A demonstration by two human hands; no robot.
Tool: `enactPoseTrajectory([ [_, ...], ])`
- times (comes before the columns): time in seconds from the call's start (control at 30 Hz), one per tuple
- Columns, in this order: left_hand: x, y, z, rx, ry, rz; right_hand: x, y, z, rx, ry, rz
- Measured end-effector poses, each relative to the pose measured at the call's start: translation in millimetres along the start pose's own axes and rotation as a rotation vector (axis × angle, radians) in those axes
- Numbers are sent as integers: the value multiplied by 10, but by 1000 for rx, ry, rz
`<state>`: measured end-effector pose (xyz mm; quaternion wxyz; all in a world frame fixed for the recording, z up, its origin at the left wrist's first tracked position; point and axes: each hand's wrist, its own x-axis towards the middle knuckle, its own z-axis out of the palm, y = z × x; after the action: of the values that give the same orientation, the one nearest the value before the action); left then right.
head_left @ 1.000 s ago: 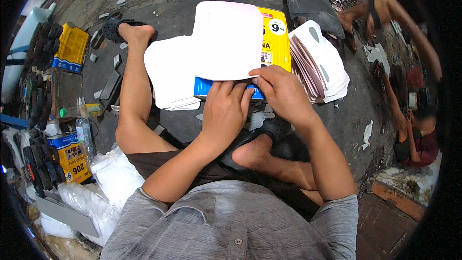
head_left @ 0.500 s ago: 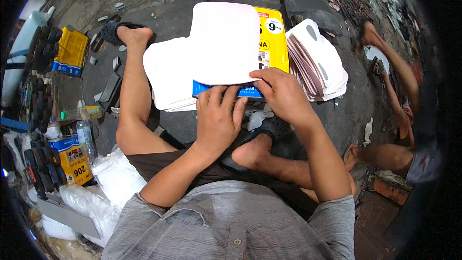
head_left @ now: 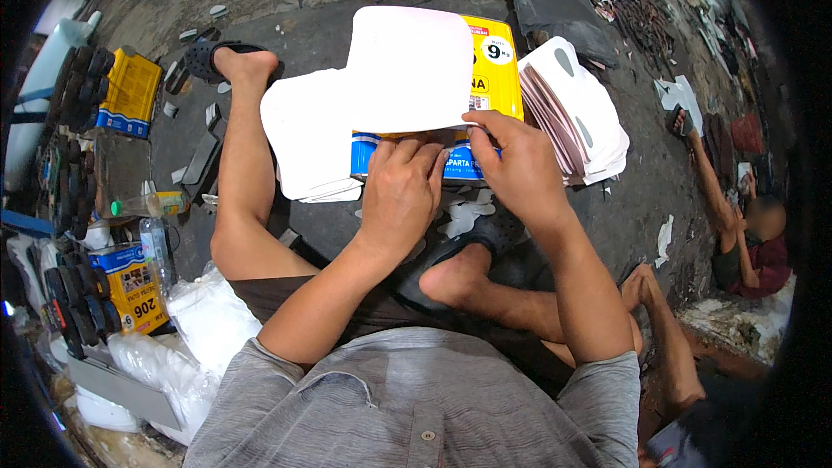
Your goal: The person sits on the floor and repeatedly picks up individual sheets of sandpaper from a box, peels off a backing layer, and places them into a growing stack. The person handles the sheets one at a time, alternating between white and pink sheets.
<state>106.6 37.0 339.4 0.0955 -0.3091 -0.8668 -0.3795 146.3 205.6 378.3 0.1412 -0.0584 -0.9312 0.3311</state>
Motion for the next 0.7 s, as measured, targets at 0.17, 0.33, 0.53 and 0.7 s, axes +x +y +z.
enactPoseTrajectory([
  [0.17, -28, -34, 31, -6, 29, 38, -25, -27, 59, -61, 16, 26],
  [0.33, -9, -31, 76, -35, 52, 36, 80, -24, -69, -70, 100, 23],
  [0.53, -13, -18, 49, -32, 44, 36, -52, -49, 51, -31, 66, 36],
  [0.7, -32, -30, 57, -34, 72, 63, -149, -24, 137, -35, 73, 47],
])
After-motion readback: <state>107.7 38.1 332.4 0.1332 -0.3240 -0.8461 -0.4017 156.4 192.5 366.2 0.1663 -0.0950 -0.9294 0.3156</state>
